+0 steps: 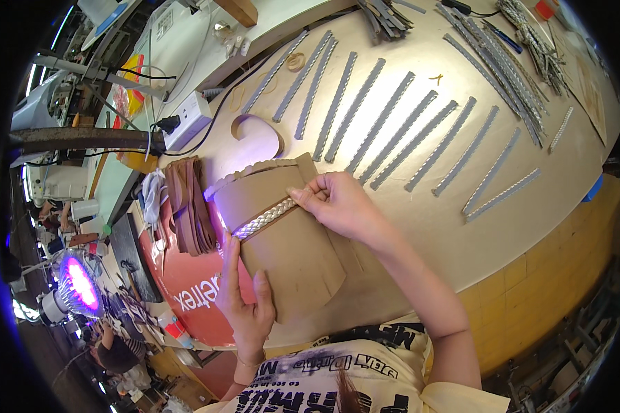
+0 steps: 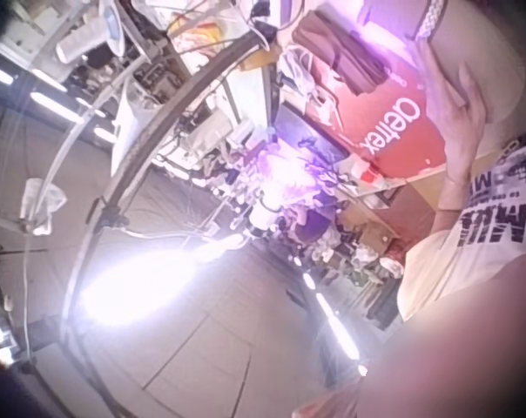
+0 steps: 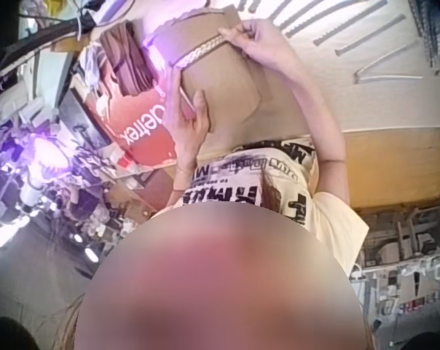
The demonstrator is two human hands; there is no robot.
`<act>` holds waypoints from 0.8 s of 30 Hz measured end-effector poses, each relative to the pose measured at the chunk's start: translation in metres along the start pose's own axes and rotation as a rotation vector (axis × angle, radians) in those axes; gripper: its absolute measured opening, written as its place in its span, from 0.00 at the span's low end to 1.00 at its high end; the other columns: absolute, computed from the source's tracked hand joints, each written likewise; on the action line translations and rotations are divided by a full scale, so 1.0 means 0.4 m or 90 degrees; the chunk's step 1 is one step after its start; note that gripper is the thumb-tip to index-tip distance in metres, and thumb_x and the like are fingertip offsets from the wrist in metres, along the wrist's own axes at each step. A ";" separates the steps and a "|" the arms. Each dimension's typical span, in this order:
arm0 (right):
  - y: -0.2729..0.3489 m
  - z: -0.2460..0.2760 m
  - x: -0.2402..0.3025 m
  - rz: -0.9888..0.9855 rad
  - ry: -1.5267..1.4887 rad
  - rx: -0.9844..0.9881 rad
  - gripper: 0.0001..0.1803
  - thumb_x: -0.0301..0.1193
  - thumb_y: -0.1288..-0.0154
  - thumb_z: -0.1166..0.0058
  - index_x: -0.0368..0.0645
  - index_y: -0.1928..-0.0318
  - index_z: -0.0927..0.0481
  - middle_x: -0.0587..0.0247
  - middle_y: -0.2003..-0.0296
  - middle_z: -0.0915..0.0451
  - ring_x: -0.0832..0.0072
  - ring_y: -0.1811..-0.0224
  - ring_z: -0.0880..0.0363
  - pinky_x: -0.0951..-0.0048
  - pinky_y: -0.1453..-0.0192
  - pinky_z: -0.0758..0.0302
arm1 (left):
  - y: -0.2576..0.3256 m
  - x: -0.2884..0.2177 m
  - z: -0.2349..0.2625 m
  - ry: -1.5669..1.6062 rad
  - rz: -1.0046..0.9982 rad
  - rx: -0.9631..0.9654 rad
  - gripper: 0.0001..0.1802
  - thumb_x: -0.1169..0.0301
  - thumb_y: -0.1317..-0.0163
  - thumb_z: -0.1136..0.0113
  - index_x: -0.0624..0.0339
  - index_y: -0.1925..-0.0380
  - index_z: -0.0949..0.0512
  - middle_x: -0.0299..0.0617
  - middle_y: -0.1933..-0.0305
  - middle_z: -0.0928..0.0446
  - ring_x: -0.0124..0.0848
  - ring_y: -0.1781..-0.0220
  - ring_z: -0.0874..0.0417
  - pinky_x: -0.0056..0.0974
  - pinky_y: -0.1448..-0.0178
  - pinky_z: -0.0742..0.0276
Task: The person applies glue to a braided cord and wraps it around a cylindrical leather piece, then secures it with a UV lamp. They repeat this process with additional cords, adjusting and pressing each layer into place.
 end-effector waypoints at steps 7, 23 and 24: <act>0.009 0.000 -0.016 -0.004 0.007 -0.055 0.20 0.42 0.34 0.37 0.36 0.71 0.18 0.70 0.83 0.24 0.86 0.82 0.31 0.77 0.79 0.33 | 0.008 0.017 0.000 0.047 0.006 -0.029 0.31 0.78 0.39 0.41 0.70 0.35 0.34 0.63 0.29 0.37 0.53 0.28 0.33 0.47 0.29 0.35; 0.130 -0.086 0.049 0.014 -0.118 -0.026 0.13 0.35 0.32 0.37 0.37 0.66 0.20 0.77 0.76 0.23 0.95 0.77 0.32 0.89 0.75 0.36 | 0.037 -0.018 0.026 -0.025 -0.035 -0.052 0.31 0.62 0.28 0.50 0.68 0.30 0.39 0.62 0.23 0.48 0.54 0.21 0.47 0.50 0.23 0.49; 0.130 -0.085 0.047 0.008 -0.129 -0.026 0.12 0.35 0.32 0.37 0.38 0.66 0.20 0.78 0.76 0.23 0.95 0.77 0.33 0.89 0.75 0.37 | 0.027 -0.013 0.010 -0.028 -0.013 -0.003 0.32 0.61 0.28 0.51 0.67 0.30 0.40 0.63 0.23 0.49 0.55 0.21 0.49 0.50 0.23 0.50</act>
Point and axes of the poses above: each hand's wrist, its own y-axis away from the middle knuckle, its own z-axis out of the back of the hand, x = y × z, the point moved 7 cm from there along -y, towards the middle knuckle
